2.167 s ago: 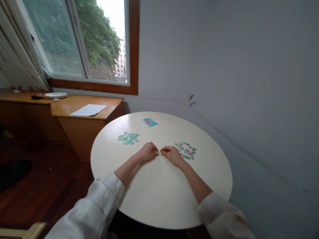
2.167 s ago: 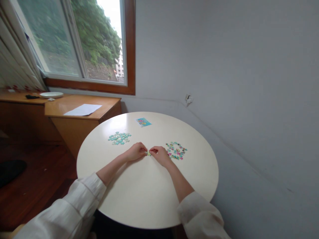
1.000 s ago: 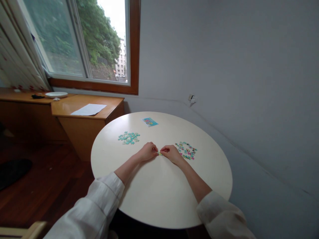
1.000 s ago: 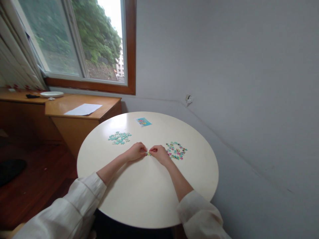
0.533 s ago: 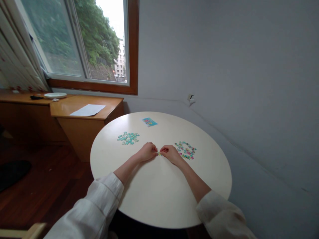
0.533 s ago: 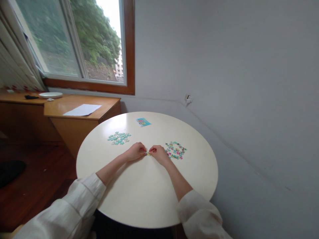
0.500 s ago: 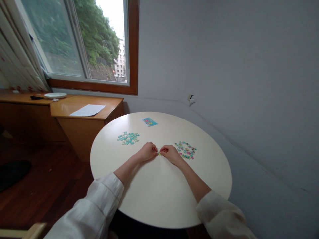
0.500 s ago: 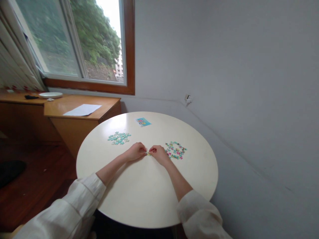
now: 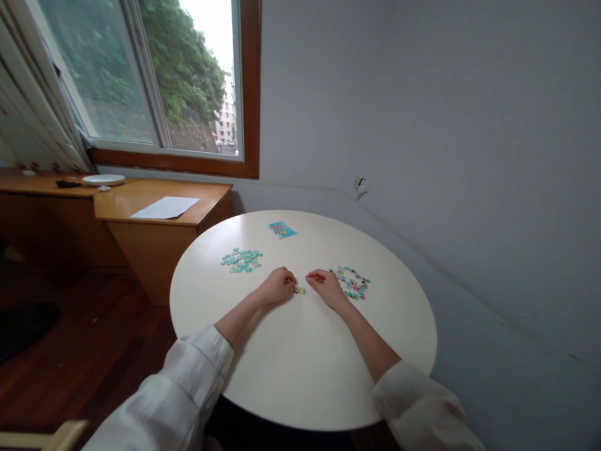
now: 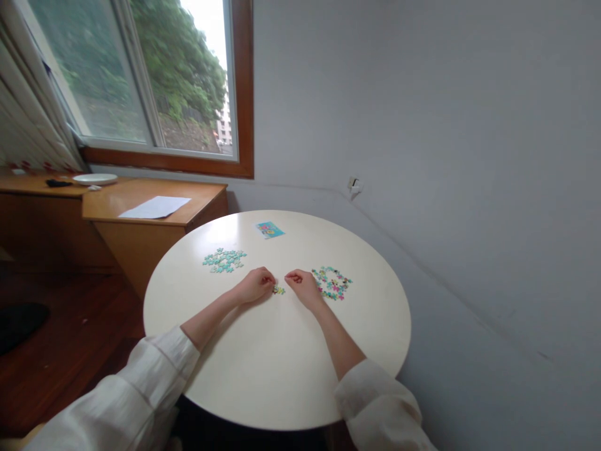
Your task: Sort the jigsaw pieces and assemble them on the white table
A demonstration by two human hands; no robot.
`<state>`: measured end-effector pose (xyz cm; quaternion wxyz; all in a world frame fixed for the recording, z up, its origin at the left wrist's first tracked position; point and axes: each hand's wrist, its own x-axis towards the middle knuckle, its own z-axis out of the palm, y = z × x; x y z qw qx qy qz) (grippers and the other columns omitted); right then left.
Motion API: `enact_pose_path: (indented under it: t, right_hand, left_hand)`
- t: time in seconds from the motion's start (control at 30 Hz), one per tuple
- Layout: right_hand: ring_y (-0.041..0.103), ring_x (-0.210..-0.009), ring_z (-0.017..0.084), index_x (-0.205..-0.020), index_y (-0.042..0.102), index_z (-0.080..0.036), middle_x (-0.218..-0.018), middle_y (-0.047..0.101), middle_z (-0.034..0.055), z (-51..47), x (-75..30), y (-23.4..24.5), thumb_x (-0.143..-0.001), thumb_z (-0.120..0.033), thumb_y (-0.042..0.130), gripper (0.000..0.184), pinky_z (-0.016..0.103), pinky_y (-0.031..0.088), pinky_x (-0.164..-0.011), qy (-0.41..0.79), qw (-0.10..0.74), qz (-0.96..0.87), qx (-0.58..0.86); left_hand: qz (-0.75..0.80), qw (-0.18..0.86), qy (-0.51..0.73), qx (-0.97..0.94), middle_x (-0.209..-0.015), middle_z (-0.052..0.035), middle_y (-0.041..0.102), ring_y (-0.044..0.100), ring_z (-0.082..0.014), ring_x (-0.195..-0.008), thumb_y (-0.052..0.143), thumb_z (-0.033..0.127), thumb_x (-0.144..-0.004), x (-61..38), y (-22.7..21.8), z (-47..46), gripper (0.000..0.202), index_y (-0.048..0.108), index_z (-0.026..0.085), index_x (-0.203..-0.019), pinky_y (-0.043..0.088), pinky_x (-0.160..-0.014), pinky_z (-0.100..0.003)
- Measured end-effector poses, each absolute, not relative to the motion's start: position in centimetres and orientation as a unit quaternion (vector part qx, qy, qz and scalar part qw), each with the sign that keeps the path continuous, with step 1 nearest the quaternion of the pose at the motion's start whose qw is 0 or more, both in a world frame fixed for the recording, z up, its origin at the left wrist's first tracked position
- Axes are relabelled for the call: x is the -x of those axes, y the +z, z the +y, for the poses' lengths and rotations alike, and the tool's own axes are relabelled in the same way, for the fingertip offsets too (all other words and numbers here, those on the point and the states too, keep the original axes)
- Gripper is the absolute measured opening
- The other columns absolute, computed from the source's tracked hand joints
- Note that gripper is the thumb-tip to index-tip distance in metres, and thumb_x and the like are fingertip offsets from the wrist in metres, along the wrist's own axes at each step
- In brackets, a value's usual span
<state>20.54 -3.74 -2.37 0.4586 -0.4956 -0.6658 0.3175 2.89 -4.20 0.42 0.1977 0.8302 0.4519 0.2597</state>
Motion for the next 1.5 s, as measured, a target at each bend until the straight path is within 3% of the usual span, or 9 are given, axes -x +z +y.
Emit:
enact_pose_path:
  t: [0.23, 0.43, 1.5]
  right_hand:
    - [0.054, -0.057, 0.013, -0.069, 0.062, -0.014, -0.062, 0.063, 0.0042, -3.59, -20.90, -2.20, -0.062, -0.036, 0.058, 0.023, 0.025, 0.043, -0.055, 0.304, 0.499, -0.635, 0.505]
    - [0.052, -0.054, 0.012, -0.069, 0.062, -0.014, -0.060, 0.062, 0.0031, -3.73, -20.90, -2.00, -0.063, -0.036, 0.057, 0.023, 0.024, 0.041, -0.051, 0.297, 0.499, -0.635, 0.510]
    - [0.048, -0.050, 0.011, -0.068, 0.061, -0.014, -0.055, 0.056, 0.0012, -3.69, -21.55, -1.65, -0.062, -0.039, 0.058, 0.026, 0.023, 0.037, -0.046, 0.276, 0.508, -0.625, 0.524]
  left_hand:
    - [0.414, 0.235, 0.311, -0.823, -0.085, -0.0053, 0.060, 0.056, -0.0106, -0.073, 0.043, 0.003, -0.064, -2.97, -0.40, -3.91, 0.032, 0.070, 0.015, -0.076, 0.045, -0.073, -0.021]
    - [0.388, 0.239, 0.269, -0.849, -0.084, -0.0049, 0.058, 0.055, -0.0101, -0.072, 0.043, 0.002, -0.066, -3.06, -0.20, -4.15, 0.034, 0.072, 0.016, -0.077, 0.045, -0.075, -0.022]
    - [0.420, 0.238, 0.270, -0.833, -0.082, -0.0050, 0.064, 0.058, -0.0112, -0.073, 0.040, 0.003, -0.065, -2.76, 0.28, -4.04, 0.033, 0.071, 0.014, -0.071, 0.045, -0.075, -0.021]
